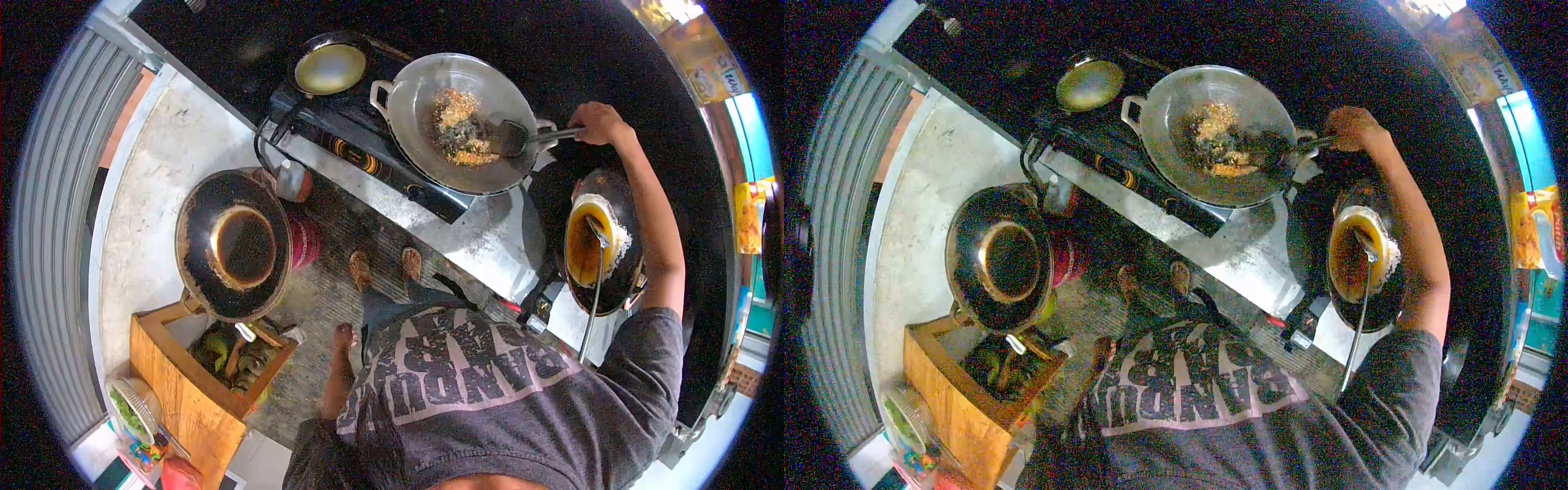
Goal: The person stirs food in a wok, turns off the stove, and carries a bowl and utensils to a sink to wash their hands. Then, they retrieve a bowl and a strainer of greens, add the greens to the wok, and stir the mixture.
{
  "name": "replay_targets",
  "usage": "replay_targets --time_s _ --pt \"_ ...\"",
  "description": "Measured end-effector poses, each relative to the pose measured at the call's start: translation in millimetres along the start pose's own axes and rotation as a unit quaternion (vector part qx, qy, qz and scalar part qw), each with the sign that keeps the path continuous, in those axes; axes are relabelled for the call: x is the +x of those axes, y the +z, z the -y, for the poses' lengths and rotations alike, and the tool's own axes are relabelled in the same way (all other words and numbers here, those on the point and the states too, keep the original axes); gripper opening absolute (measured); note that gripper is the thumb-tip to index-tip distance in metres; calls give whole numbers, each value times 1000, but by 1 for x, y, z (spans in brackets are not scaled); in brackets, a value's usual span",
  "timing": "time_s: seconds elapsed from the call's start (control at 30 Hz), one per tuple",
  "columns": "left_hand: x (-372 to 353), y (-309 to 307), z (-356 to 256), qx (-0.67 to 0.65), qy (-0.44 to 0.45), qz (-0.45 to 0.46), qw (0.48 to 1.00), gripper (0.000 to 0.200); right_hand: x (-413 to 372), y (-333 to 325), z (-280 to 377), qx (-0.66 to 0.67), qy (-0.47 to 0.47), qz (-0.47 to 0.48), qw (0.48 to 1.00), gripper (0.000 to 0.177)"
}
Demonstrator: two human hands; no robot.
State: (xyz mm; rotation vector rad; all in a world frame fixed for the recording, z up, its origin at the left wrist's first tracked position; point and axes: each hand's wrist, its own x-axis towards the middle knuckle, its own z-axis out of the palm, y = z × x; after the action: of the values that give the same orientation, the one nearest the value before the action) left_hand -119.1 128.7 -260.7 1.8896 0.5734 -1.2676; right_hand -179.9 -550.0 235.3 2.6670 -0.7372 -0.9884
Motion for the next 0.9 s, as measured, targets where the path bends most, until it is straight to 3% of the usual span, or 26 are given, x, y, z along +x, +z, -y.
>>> replay_targets --time_s 0.1,0.2,0.3,0.4,0.5,0.6,0.7,0.77,0.8,0.87,0.9 --pt "-8 7 3 66 98 14 993 36 44 40 -19 5 19 -61 998 31" --pt "-28 14 -18 137 197 20 971 37 78 71 -21 66 -30 -151 986 30" --pt "-33 35 -30 18 100 -66 993 39 78 63 -17 45 -28 -181 982 31" --pt "-9 27 -32 43 177 -14 983 41 51 33 -27 0 -12 -164 986 31" --pt "-21 32 -65 37 199 -32 979 38 22 2 -31 -41 -5 -70 997 31" --pt "-28 36 -87 12 181 -21 983 36 -1 -23 -22 -68 -58 21 996 29" --pt "-23 35 -99 -28 189 39 981 35 10 5 -25 -2 -96 82 992 27" --pt "-15 36 -102 4 211 55 976 34 -5 -3 11 199 -18 196 960 26" --pt "-8 36 -100 52 224 48 972 34 -9 10 28 288 32 162 943 29" --pt "2 33 -108 137 262 32 955 32 17 85 27 234 -144 -17 961 33" --pt "5 30 -112 174 283 25 943 30 17 90 41 243 -94 -35 965 33"
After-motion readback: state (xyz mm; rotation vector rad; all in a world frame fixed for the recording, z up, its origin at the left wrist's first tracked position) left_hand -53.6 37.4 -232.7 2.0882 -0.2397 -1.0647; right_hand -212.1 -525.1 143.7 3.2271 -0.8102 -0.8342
